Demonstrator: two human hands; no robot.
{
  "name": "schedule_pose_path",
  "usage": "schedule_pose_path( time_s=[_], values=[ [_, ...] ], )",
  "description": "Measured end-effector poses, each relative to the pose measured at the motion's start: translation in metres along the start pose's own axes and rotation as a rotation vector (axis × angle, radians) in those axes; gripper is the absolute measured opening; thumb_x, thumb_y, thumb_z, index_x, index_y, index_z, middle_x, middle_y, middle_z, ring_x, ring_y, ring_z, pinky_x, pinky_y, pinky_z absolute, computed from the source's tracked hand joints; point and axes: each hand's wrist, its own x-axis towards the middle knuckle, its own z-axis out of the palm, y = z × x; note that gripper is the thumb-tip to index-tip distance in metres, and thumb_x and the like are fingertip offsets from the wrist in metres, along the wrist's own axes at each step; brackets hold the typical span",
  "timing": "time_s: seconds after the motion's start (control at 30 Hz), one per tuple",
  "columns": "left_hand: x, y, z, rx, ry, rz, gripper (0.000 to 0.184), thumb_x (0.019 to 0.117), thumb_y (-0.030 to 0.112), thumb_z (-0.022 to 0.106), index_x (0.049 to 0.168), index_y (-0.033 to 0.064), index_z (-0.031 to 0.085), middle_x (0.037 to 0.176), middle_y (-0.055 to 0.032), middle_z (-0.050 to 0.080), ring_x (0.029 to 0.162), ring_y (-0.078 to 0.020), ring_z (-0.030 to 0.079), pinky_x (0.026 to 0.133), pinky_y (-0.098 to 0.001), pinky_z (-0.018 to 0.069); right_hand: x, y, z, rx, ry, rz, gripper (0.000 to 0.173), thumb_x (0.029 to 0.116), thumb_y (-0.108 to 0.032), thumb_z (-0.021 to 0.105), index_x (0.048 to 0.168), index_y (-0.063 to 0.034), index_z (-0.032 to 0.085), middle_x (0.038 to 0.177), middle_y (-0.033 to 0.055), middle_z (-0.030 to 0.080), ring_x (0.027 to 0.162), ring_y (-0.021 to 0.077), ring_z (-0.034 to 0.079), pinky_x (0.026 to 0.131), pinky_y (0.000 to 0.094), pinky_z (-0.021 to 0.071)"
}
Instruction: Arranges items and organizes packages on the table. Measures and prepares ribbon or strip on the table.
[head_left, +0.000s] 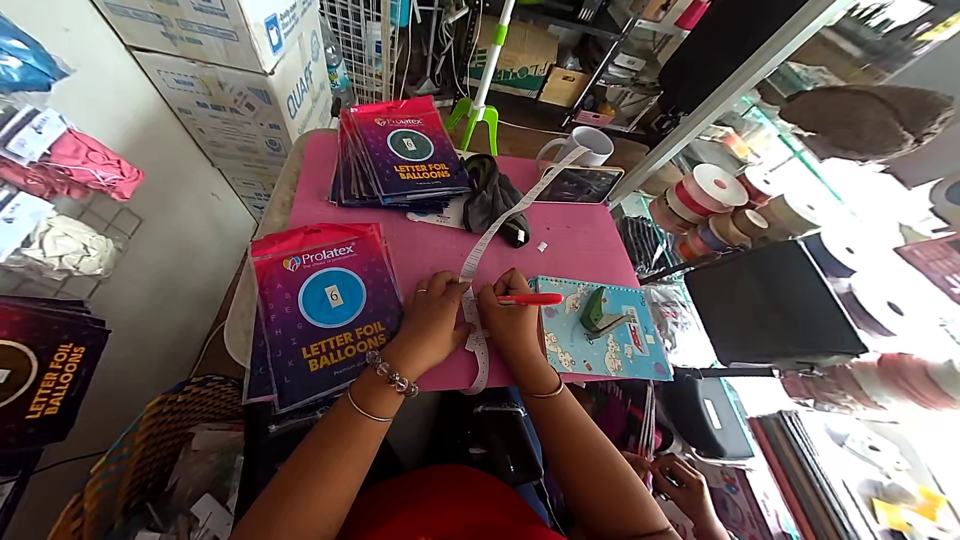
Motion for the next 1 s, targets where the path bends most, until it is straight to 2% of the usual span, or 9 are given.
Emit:
schedule_pose_path(
  time_s=[0.17, 0.3, 0.47, 0.57, 0.77, 1.0],
  values=[
    [0.001, 0.001, -0.002, 0.008, -0.01, -0.007, 0.063, 0.0974, 0.033, 0.069, 0.153, 0.013, 0.047, 0.154, -0.0142, 0.041, 0.141, -0.0383, 0.037, 0.112, -0.0611, 0.0296, 0.014, -0.009, -0.007, 0.096, -0.034, 0.155, 0.027, 0.0849, 0.0, 0.069, 0.074, -0.0103, 0.047, 0.058, -0.0043, 0.049, 0.049, 0.003, 0.048, 0.049, 0.0193, 0.0427],
    [0.002, 0.003, -0.004, 0.013, -0.023, -0.027, 0.064, 0.0963, 0.034, 0.071, 0.152, 0.0121, 0.048, 0.154, -0.0136, 0.041, 0.141, -0.0372, 0.038, 0.112, -0.0603, 0.0302, 0.025, -0.004, -0.005, 0.132, -0.024, 0.193, 0.026, 0.0874, 0.0, 0.066, 0.075, -0.0098, 0.046, 0.055, -0.0025, 0.047, 0.046, 0.0061, 0.047, 0.047, 0.0216, 0.0427],
    [0.005, 0.004, -0.007, 0.021, -0.025, -0.043, 0.066, 0.0936, 0.034, 0.074, 0.149, 0.0102, 0.049, 0.152, -0.0128, 0.043, 0.139, -0.0352, 0.041, 0.112, -0.0581, 0.0328, 0.022, 0.002, 0.0, 0.151, 0.007, 0.19, 0.026, 0.0853, 0.001, 0.066, 0.074, -0.0106, 0.046, 0.054, -0.0032, 0.047, 0.044, 0.0057, 0.046, 0.046, 0.0213, 0.0421],
    [0.005, 0.004, -0.007, 0.023, -0.018, -0.042, 0.066, 0.0924, 0.034, 0.076, 0.149, 0.0099, 0.05, 0.152, -0.0145, 0.044, 0.139, -0.0375, 0.042, 0.111, -0.0596, 0.0348, 0.02, 0.004, 0.0, 0.167, 0.007, 0.149, 0.026, 0.0847, 0.001, 0.066, 0.074, -0.0109, 0.045, 0.054, -0.0041, 0.046, 0.044, 0.0044, 0.046, 0.045, 0.02, 0.0419],
    [0.006, 0.005, -0.008, 0.021, -0.021, -0.046, 0.066, 0.0913, 0.033, 0.077, 0.148, 0.0092, 0.052, 0.151, -0.0149, 0.044, 0.138, -0.0375, 0.042, 0.11, -0.0591, 0.0346, 0.015, 0.002, 0.001, 0.098, -0.022, 0.048, 0.028, 0.0827, 0.0, 0.068, 0.07, -0.0127, 0.046, 0.054, -0.0068, 0.044, 0.046, 0.0008, 0.042, 0.046, 0.0167, 0.0369],
    [0.006, 0.004, -0.007, 0.021, -0.014, -0.033, 0.063, 0.0918, 0.033, 0.077, 0.147, 0.0101, 0.055, 0.149, -0.0151, 0.046, 0.136, -0.0366, 0.042, 0.11, -0.0586, 0.0346, 0.014, 0.002, 0.001, 0.046, -0.045, 0.003, 0.027, 0.0828, -0.001, 0.069, 0.071, -0.0113, 0.046, 0.056, -0.0061, 0.044, 0.048, 0.0006, 0.043, 0.048, 0.0166, 0.0372]
  ],
)
